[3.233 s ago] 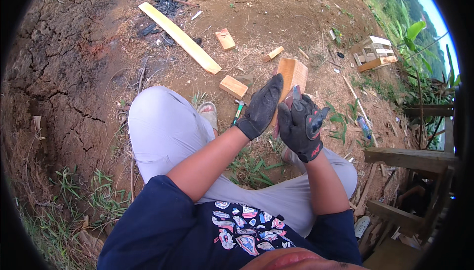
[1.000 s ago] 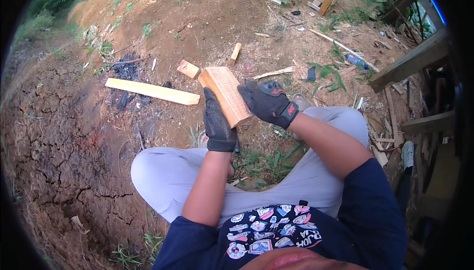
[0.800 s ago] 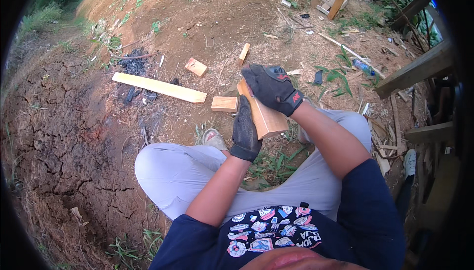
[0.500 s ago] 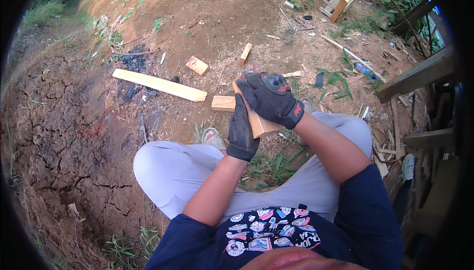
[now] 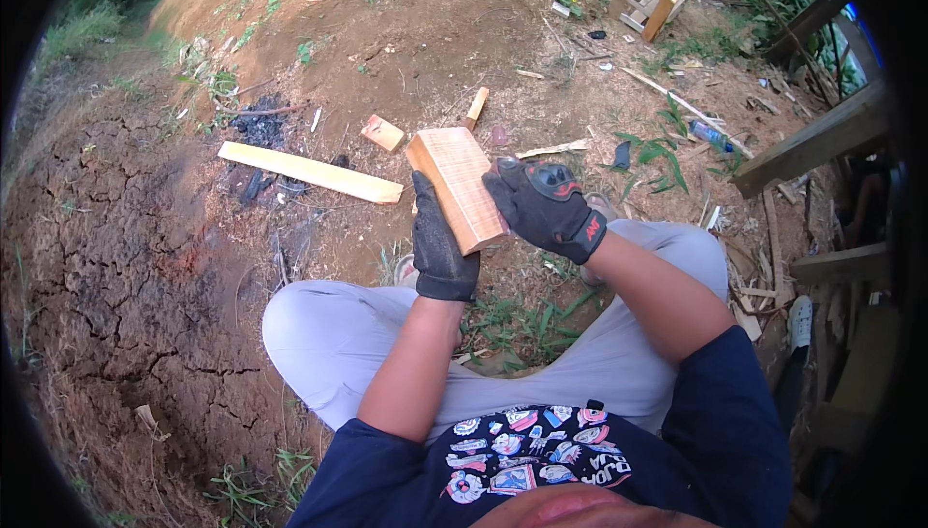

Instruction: The person sits on the ground and sands a small rectangular piece of wood using a sanding block. They rotate the wood to sand multiple sides and edges, then place the sanded piece on the ground among other wood pieces.

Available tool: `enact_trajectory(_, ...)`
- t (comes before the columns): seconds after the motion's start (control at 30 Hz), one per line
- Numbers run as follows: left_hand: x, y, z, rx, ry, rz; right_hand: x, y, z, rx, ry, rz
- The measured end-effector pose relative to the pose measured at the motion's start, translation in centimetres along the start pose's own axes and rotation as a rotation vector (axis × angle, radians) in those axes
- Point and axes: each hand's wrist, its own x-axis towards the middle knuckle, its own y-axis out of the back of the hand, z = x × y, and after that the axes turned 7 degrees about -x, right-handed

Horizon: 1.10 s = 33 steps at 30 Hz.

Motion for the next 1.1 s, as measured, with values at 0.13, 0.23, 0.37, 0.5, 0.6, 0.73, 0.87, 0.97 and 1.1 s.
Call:
enact_trajectory(0.13, -1.2, 1.4, -1.5, -0.029, 0.045, 0.029, 0.9, 1.5, -4.4, -0.037, 0.153, -0.008)
enact_trajectory(0.23, -2.8, -0.1, -3.2, 0.206, 0.224, 0.139, 3.2, 2.5, 3.2, -0.26, -0.081, -0.069)
enact_trajectory(0.37, -3.7, 1.4, -7.2, 1.077, -0.065, -0.241, 3.5, 8.1, 12.3, -0.154, -0.625, 0.015)
enact_trajectory(0.5, -4.9, 1.8, -10.8, 1.072, 0.193, -0.188, 2.7, 12.2, 12.9, -0.218, -0.67, 0.178)
enact_trajectory(0.6, -4.9, 2.5, -10.8, 0.936, 0.4, -0.115, 2.4, 13.0, 13.1, -0.201, -0.678, 0.154)
enact_trajectory(0.73, -4.7, 3.8, -11.3, 0.314, 0.525, 0.078, 2.3, 12.9, 13.6, -0.191, -0.628, 0.176)
enact_trajectory(0.87, -3.0, 3.6, -10.5, -0.048, 0.565, 0.024, 2.4, 13.1, 12.8, -0.139, -0.618, 0.139)
enact_trajectory(0.97, -2.6, 2.9, -10.2, 0.342, 0.543, -0.001, 1.9, 13.0, 13.0, -0.117, -0.602, 0.135)
enact_trajectory(1.1, -2.0, 5.0, -11.4, 1.033, 0.436, -0.066, 1.5, 13.3, 12.9, -0.109, -0.603, 0.142)
